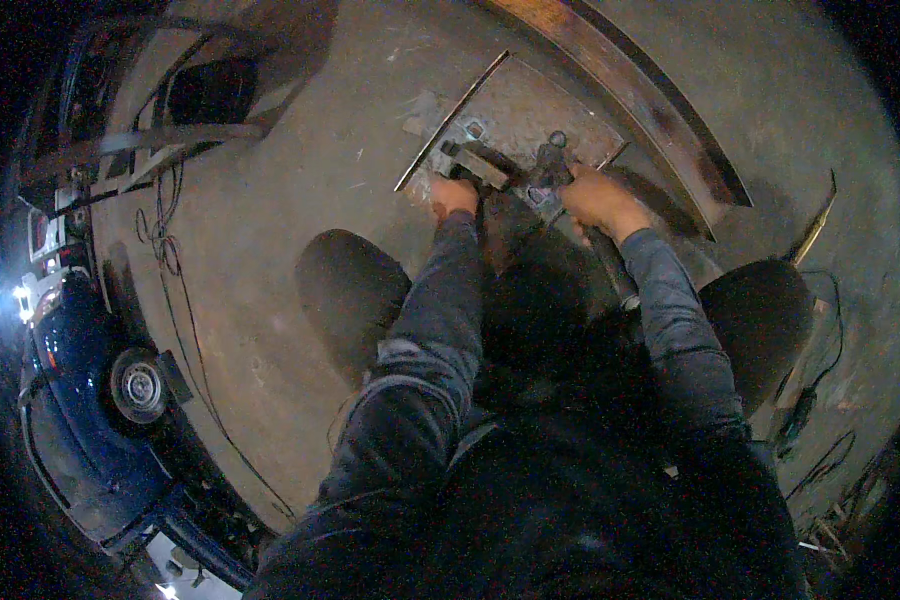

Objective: The person uses a welding torch to cut and weld a metal plate, then uses a hammer to remove slag and inspect the work. The person repeats the welding process on different sections of the metal plate.

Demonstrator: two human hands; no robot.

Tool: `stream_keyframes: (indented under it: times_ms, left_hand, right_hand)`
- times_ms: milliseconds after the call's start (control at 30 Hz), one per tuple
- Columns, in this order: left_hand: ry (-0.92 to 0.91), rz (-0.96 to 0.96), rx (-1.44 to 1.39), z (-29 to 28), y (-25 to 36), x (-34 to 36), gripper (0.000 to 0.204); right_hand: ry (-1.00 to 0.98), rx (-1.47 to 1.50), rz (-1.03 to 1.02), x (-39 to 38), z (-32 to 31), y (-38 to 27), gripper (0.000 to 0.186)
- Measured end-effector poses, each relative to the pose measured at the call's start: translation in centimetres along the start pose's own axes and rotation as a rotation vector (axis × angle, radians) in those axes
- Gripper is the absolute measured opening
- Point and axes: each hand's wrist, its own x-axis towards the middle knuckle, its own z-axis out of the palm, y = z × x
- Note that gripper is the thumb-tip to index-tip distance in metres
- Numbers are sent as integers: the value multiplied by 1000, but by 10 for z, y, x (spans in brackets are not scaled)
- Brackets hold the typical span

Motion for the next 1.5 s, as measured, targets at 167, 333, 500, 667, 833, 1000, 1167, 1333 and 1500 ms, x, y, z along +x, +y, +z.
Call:
stream_keyframes:
  times_ms: [167,333,500,667,833,1000,1167,1333,1500]
  left_hand:
    - [158,1,-127,-14,-8,53,48]
    - [78,20,-133,-5,6,57,46]
    - [43,200,-48,-30,5,52,45]
    - [-53,178,-35,-46,36,44,38]
    - [-77,110,29,-72,29,34,36]
    - [36,122,2,-51,25,44,36]
    - [-99,111,72,-67,37,42,35]
    - [-43,118,92,-51,32,48,36]
    - [-53,174,42,-50,42,53,39]
  right_hand:
    - [30,70,28,1,13,-24,50]
    - [67,286,28,10,-6,-21,26]
    - [197,727,22,33,-26,-43,23]
    - [200,499,26,86,11,-38,26]
    - [77,754,130,39,-21,-78,31]
    - [121,387,27,63,15,-57,44]
    - [64,827,128,44,-7,-57,40]
    - [147,163,-111,62,21,-29,42]
    - [169,518,32,88,9,-7,49]
